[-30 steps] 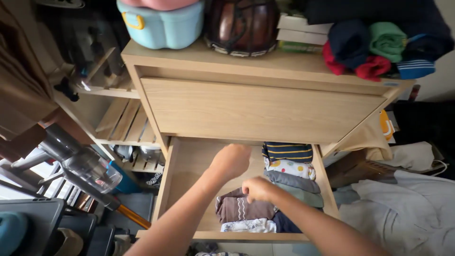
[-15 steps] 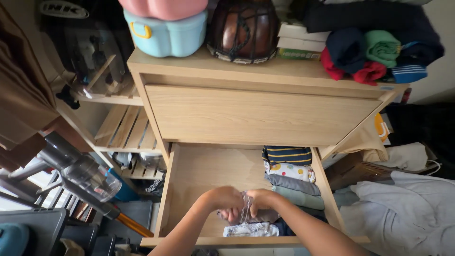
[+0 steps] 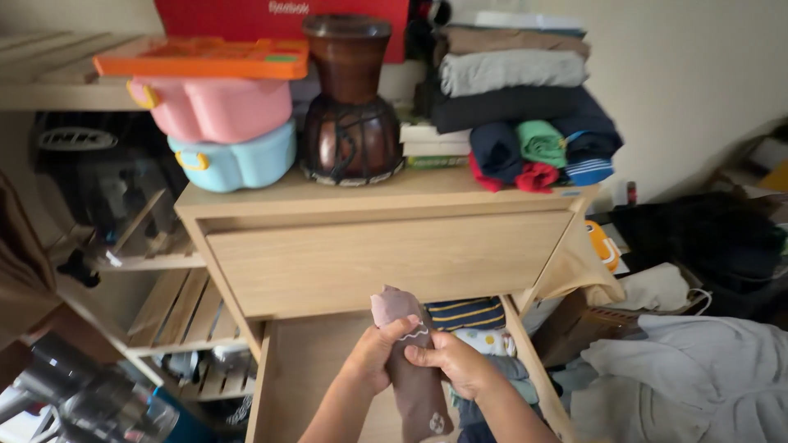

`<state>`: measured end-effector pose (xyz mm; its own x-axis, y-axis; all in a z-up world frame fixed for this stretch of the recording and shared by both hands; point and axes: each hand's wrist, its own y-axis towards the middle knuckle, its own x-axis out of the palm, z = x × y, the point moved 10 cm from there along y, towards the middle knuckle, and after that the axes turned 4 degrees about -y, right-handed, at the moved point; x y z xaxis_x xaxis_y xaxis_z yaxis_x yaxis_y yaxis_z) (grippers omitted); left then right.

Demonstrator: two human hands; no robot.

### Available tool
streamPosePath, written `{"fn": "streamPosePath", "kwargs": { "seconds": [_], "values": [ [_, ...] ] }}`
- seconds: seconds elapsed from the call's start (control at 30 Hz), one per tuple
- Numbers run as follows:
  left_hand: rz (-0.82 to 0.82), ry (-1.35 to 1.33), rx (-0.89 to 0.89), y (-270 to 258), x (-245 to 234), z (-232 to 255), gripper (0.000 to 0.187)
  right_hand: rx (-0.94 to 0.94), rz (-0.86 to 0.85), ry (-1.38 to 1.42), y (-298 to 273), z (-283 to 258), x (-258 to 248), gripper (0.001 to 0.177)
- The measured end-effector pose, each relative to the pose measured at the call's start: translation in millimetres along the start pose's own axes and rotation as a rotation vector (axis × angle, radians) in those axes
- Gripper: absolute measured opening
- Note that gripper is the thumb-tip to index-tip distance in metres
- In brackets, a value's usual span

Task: The person folds various garments and places them into a wooden drawer. The person repeatedly picks up folded clothes from a laundry basket, folds them by hand, and stacks them neatly inside the open drawer.

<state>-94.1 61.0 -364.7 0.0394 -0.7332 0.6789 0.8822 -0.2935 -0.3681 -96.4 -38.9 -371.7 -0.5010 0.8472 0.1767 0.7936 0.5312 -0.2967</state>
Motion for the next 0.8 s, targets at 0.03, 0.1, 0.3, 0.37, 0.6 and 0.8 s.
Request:
{"fn": "streamPosePath", "kwargs": {
  "seconds": [0.03,0.1,0.3,0.37,0.6,0.8],
  "values": [
    [0.021,0.007,0.012,-6,11,8,0.039,0.027,-0.048,0.089,-6,-4,3,0.052],
    [0.056,0.022,0.045,-16,36,28,0.035,0.063,0.037,0.066,-24,-15,-13,0.054],
    [-0.092,-0.122,0.315,-47,143,104,0.037,-0.27,0.074,0.247,-77,-126,-33,0.061],
    [-0.015,-0.064,0.496,-57,170,130,0.039,-0.226,-0.086,0.408,-93,-142,-17,0.066],
    [-0.385,-0.026,0.932,-70,303,235,0.048,-0.469,0.188,0.052,-102,-288,-120,0.053],
    [-0.165,0.234,0.862,-7,356,325,0.05,-0.629,0.387,-0.244,-100,-462,-213,0.056]
  ]
}}
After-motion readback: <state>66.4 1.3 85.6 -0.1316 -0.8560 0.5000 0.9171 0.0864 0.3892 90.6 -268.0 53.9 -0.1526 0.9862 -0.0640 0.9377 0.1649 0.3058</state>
